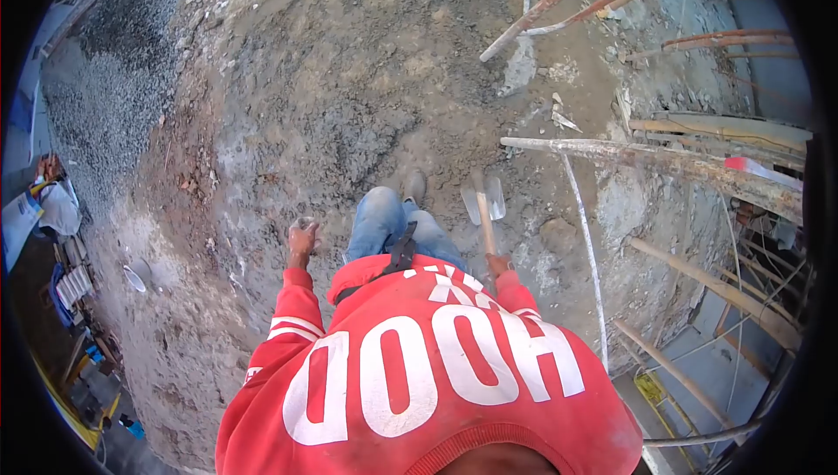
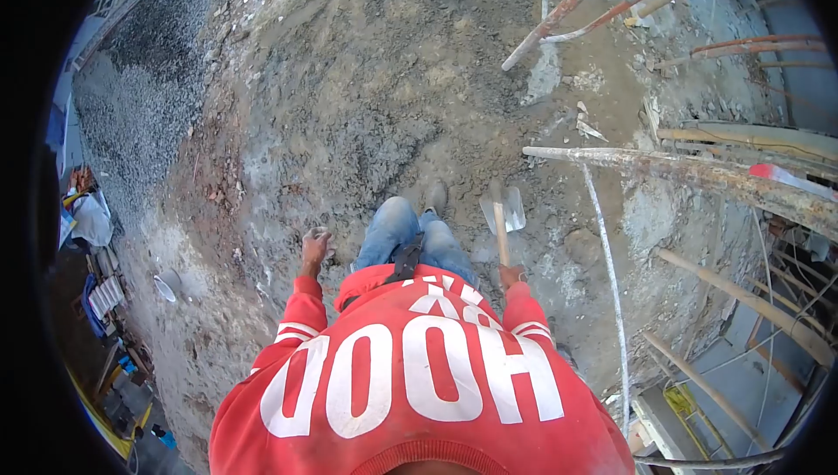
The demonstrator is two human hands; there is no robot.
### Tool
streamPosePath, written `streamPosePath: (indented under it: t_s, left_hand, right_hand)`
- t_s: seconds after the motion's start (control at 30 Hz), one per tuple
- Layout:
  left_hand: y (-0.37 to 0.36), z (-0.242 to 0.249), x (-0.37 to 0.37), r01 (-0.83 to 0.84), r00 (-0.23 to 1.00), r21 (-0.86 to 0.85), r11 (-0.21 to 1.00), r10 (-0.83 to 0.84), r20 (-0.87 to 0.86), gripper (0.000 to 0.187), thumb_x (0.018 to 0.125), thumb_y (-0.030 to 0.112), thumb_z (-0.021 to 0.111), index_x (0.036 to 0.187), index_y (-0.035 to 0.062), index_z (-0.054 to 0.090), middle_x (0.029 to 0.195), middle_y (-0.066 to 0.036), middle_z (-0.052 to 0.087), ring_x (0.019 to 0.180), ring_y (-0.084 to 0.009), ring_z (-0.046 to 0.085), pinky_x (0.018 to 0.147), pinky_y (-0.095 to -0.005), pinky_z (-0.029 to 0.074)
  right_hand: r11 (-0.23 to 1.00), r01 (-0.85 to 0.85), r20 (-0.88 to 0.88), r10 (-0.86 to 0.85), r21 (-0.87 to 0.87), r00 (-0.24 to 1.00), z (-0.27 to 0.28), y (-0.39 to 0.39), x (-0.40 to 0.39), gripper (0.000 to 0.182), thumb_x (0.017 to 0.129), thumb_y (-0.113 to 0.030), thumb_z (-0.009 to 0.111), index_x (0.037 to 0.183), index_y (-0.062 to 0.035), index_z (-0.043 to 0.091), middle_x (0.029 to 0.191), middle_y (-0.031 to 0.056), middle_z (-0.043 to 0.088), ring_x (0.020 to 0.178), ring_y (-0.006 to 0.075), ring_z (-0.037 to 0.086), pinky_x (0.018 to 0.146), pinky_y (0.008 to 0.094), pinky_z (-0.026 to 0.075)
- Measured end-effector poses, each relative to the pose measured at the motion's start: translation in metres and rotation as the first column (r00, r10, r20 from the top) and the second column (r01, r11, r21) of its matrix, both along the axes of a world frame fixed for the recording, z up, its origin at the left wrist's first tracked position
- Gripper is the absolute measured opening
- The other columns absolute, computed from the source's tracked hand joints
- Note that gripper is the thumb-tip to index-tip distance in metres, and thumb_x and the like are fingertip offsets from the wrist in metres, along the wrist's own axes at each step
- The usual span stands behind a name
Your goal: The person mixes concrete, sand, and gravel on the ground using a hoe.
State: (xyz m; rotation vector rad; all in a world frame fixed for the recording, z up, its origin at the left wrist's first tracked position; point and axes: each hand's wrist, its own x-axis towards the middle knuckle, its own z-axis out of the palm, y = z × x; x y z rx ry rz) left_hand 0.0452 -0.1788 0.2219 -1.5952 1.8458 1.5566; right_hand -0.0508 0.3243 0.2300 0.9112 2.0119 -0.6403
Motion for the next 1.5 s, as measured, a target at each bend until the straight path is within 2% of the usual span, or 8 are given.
streamPosePath:
  t_s: [0.47,0.57,0.97,1.13,1.2,1.27,1.43,1.5]
  left_hand:
    - [0.037,0.034,0.068,-0.13,0.985,-0.182,0.975,0.147,0.085,0.019,0.08,0.013,0.06,0.096,0.0027,0.059,0.076,-0.008,0.063,0.052,-0.0155,0.059,0.044,-0.0262,0.046]
    - [0.044,0.019,0.092,-0.305,0.949,0.069,0.95,0.296,0.109,0.022,0.079,0.016,0.061,0.097,0.0032,0.059,0.077,-0.008,0.063,0.054,-0.0152,0.059,0.044,-0.025,0.045]
    - [0.032,0.019,0.087,0.015,0.965,0.007,1.0,-0.016,0.263,0.05,0.08,0.027,0.063,0.116,-0.006,0.05,0.094,-0.017,0.063,0.083,-0.0238,0.062,0.068,-0.0333,0.051]
    - [0.031,0.008,0.121,0.043,0.862,-0.078,0.996,0.002,0.506,0.065,0.078,0.037,0.064,0.12,-0.0099,0.046,0.103,-0.023,0.062,0.097,-0.0315,0.059,0.086,-0.0389,0.045]
    - [0.048,0.054,0.048,0.027,0.823,0.215,0.976,-0.144,0.549,0.068,0.077,0.04,0.064,0.119,-0.0098,0.047,0.103,-0.024,0.062,0.1,-0.0322,0.059,0.087,-0.0392,0.044]
    - [0.064,0.051,0.065,0.34,0.635,0.185,0.922,-0.37,0.678,0.062,0.078,0.037,0.064,0.115,-0.0105,0.049,0.099,-0.023,0.063,0.095,-0.0261,0.061,0.082,-0.0342,0.046]
    - [0.103,0.07,0.158,-0.129,0.75,0.155,0.979,-0.006,0.662,0.056,0.08,0.029,0.065,0.119,-0.007,0.046,0.094,-0.019,0.064,0.084,-0.0193,0.062,0.072,-0.0301,0.049]
    - [0.103,0.071,0.161,-0.078,0.704,0.236,0.969,-0.114,0.701,0.057,0.08,0.028,0.065,0.12,-0.0066,0.045,0.095,-0.019,0.064,0.083,-0.0201,0.062,0.071,-0.0313,0.05]
  right_hand:
    - [0.938,0.299,0.165,-0.271,-0.176,0.948,-0.06,-0.015,-0.02,0.029,0.079,-0.027,0.059,0.084,0.0023,0.057,0.06,0.012,0.055,0.046,0.0236,0.051,0.042,0.0362,0.04]
    - [0.847,0.457,0.164,-0.427,-0.271,0.889,-0.064,-0.032,-0.025,0.025,0.079,-0.023,0.059,0.085,0.0009,0.056,0.059,0.0115,0.054,0.047,0.024,0.051,0.042,0.0352,0.04]
    - [0.332,0.769,0.433,-0.674,-0.547,0.599,-0.113,-0.049,-0.196,0.015,0.082,-0.016,0.057,0.075,-0.0086,0.047,0.057,0.0036,0.048,0.047,0.0163,0.048,0.044,0.029,0.043]
    - [0.382,0.662,0.164,-0.777,-0.645,0.608,-0.152,-0.042,-0.321,0.018,0.08,-0.02,0.061,0.079,-0.0092,0.047,0.057,0.0017,0.045,0.044,0.0139,0.044,0.041,0.026,0.042]
    - [0.387,0.669,0.078,-0.829,-0.634,0.553,-0.189,-0.032,-0.378,0.02,0.081,-0.022,0.062,0.08,-0.0082,0.048,0.058,0.002,0.045,0.045,0.0138,0.045,0.04,0.0265,0.041]
    - [0.458,0.597,-0.053,-0.82,-0.658,0.57,-0.235,-0.014,-0.424,0.023,0.082,-0.027,0.06,0.081,-0.0085,0.047,0.058,0.0023,0.045,0.045,0.0148,0.046,0.041,0.0283,0.041]
    - [0.566,0.641,-0.348,-0.825,-0.519,0.446,-0.327,-0.001,-0.508,0.028,0.084,-0.035,0.057,0.088,-0.0093,0.047,0.06,0.0054,0.048,0.047,0.0174,0.047,0.044,0.0313,0.042]
    - [0.613,0.647,-0.359,-0.79,-0.452,0.497,-0.355,0.003,-0.533,0.029,0.084,-0.034,0.057,0.09,-0.0088,0.045,0.061,0.0058,0.048,0.047,0.0181,0.047,0.044,0.032,0.042]
